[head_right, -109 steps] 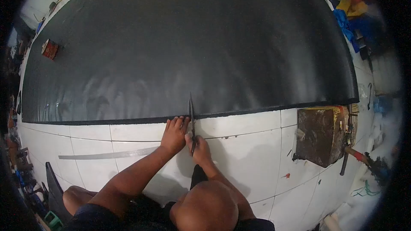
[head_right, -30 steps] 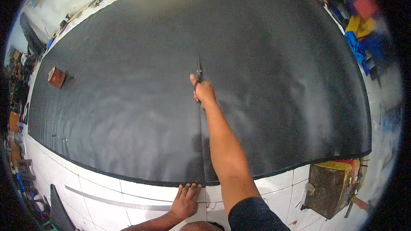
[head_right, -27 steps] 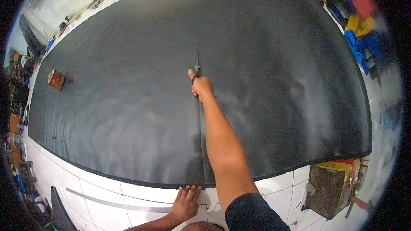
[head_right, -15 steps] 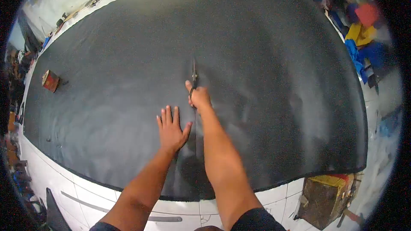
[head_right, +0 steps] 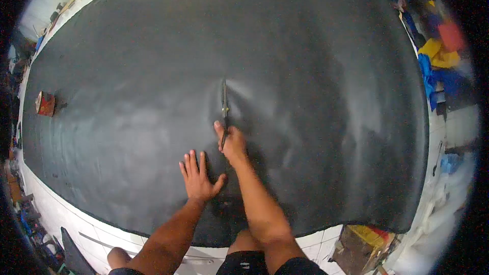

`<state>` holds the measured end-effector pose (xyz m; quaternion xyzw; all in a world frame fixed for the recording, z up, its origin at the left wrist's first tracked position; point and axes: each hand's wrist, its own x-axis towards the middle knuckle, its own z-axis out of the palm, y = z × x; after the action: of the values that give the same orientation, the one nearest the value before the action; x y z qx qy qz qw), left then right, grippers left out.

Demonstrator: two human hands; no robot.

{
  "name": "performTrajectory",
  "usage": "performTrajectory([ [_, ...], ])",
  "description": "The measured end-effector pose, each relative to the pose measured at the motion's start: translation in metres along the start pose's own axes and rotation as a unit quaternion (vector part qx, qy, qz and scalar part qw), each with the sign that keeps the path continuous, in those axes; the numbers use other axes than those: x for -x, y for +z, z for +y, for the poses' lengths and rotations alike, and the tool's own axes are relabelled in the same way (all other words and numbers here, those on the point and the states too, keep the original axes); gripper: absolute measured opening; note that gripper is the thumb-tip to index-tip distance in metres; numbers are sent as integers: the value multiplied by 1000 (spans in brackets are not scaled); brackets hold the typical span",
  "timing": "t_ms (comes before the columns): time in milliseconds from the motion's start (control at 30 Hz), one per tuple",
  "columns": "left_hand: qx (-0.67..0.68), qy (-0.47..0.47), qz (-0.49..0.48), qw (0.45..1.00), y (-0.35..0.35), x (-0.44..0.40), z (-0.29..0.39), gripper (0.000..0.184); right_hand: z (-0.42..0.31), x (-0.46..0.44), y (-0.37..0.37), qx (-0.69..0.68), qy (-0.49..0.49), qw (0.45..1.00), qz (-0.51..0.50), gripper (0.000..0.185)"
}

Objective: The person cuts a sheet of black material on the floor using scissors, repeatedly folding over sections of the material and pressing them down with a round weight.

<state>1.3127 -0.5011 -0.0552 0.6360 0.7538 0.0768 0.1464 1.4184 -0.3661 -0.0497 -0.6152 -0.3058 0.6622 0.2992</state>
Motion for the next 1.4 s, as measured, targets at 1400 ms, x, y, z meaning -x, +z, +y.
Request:
performTrajectory([
  [1400,-27,2,190,981,-17,-466,-1,56,-179,-229,34,51,-68,996,17,51],
])
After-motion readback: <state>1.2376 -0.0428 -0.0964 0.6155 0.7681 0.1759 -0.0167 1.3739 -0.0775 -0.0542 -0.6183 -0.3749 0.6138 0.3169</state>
